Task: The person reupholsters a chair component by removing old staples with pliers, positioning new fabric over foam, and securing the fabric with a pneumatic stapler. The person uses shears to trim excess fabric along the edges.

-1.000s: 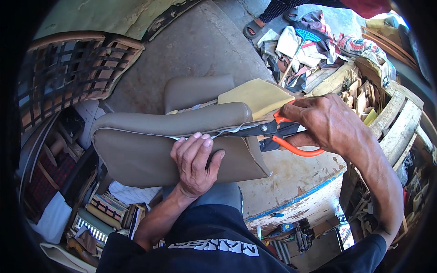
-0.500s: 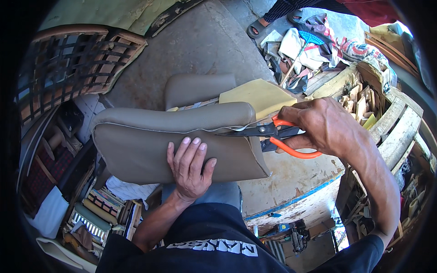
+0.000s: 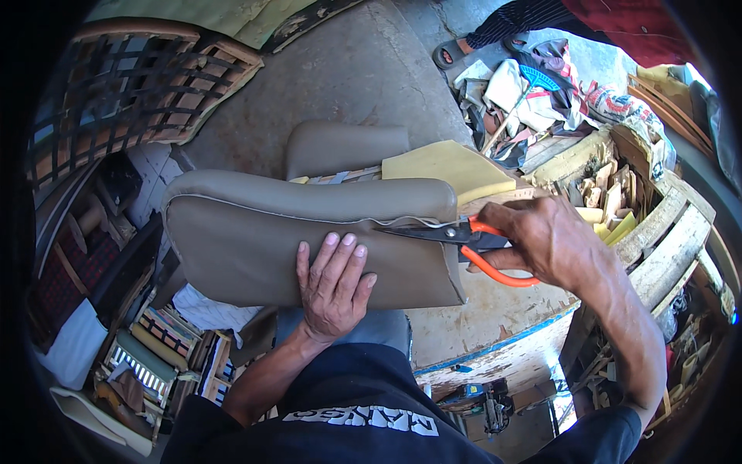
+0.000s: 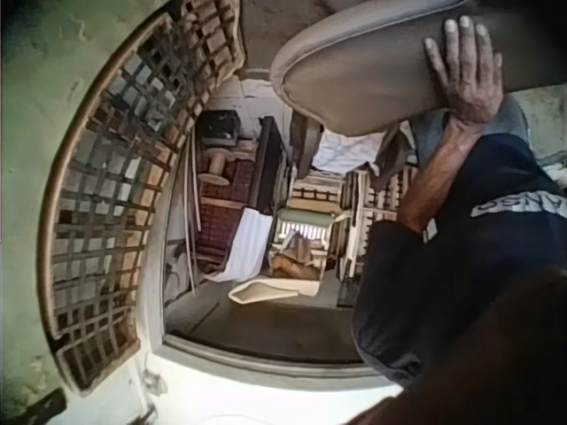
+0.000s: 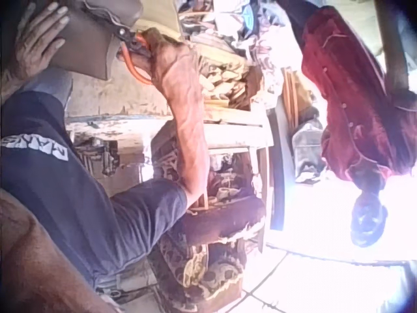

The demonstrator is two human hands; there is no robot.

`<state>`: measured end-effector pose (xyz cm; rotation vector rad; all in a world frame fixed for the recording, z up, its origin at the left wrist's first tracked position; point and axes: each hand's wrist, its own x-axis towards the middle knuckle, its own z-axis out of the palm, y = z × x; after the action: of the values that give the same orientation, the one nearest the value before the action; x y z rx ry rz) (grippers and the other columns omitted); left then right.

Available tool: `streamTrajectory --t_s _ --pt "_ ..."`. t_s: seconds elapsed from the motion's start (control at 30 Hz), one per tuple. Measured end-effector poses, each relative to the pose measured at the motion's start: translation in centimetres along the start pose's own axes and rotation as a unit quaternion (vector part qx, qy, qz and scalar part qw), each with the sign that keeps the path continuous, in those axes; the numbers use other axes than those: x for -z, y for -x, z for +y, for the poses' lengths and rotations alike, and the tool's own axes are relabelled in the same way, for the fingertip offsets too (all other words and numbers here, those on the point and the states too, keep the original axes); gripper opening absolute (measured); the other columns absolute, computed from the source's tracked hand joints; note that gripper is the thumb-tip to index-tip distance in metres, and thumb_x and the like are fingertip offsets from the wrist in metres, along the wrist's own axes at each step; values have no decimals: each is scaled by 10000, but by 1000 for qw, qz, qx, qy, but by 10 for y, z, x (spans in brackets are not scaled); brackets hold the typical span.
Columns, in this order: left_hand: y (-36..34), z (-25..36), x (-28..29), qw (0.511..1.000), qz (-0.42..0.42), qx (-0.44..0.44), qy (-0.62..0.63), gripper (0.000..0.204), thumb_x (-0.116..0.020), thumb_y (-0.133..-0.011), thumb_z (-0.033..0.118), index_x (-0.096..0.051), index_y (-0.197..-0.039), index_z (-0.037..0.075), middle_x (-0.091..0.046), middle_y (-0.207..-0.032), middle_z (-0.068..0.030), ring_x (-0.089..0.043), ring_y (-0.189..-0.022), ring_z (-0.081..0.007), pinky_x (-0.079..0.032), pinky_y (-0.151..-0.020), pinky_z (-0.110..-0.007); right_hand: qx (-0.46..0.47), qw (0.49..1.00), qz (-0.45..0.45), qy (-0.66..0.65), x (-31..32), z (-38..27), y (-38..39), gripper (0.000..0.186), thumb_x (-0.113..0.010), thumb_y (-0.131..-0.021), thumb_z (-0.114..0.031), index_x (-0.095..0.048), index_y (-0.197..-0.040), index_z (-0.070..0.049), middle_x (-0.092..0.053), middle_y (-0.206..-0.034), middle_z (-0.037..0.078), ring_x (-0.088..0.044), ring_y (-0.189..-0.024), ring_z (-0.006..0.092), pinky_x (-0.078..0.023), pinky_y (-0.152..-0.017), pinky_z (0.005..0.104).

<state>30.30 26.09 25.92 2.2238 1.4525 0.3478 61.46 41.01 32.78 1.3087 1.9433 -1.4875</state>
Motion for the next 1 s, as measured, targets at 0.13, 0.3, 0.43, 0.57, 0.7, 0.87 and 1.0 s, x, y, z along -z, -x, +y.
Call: streamTrajectory --t_s 0.13,0.3,0.43,0.57,0.7,0.87,1.0 --pt "-1 -8 5 999 -11 -25 18 433 -685 -979 245 -642 -1364 53 -597 -1441 -131 -513 -1394 -321 -293 -1207 -558 33 997 56 28 -11 -8 1 464 -837 -790 -371 -680 -1060 -28 -727 -894 175 -709 -852 403 -545 -753 485" --pt "-14 -17 19 999 27 21 9 467 -704 -968 268 -639 -1373 43 -593 -1448 -126 -524 -1323 -362 -354 -1140 -511 7 999 33 14 -12 -10 0 464 -842 -777 -349 -679 -1074 -32 -723 -891 169 -706 -863 400 -552 -757 480" --pt "-17 -26 21 999 -1 19 -49 557 -752 -929 267 -607 -1414 35 -588 -1447 -150 -466 -1306 -333 -343 -1108 -442 17 998 48 32 -13 -20 -6 458 -841 -783 -340 -680 -1085 -35 -736 -908 166 -713 -853 402 -558 -747 482" --pt "-28 -24 29 998 -8 59 6 577 -789 -881 306 -638 -1403 112 -558 -1494 -77 -469 -1268 -293 -364 -1041 -425 -4 999 21 24 -15 -19 -4 459 -839 -789 -342 -678 -1091 -35 -745 -931 162 -716 -839 407 -558 -732 487" --pt "-32 -31 32 998 -33 50 32 608 -829 -841 273 -635 -1393 108 -559 -1476 -72 -494 -1212 -284 -388 -1021 -416 5 998 51 26 -20 -22 -4 464 -835 -793 -354 -673 -1087 -33 -750 -938 151 -722 -836 399 -559 -728 486" --pt "-13 -36 22 999 24 23 43 591 -847 -819 237 -654 -1365 120 -580 -1449 -58 -506 -1224 -273 -398 -1013 -412 -4 999 28 41 -17 -26 -5 488 -839 -782 -366 -665 -1090 -31 -742 -922 149 -723 -840 392 -559 -722 471" --pt "-9 -37 20 998 40 17 49 568 -843 -818 209 -666 -1352 133 -586 -1459 -39 -505 -1264 -264 -400 -1015 -414 10 998 58 28 -24 -27 -8 489 -841 -777 -366 -663 -1078 -24 -730 -931 155 -718 -849 389 -555 -720 459"
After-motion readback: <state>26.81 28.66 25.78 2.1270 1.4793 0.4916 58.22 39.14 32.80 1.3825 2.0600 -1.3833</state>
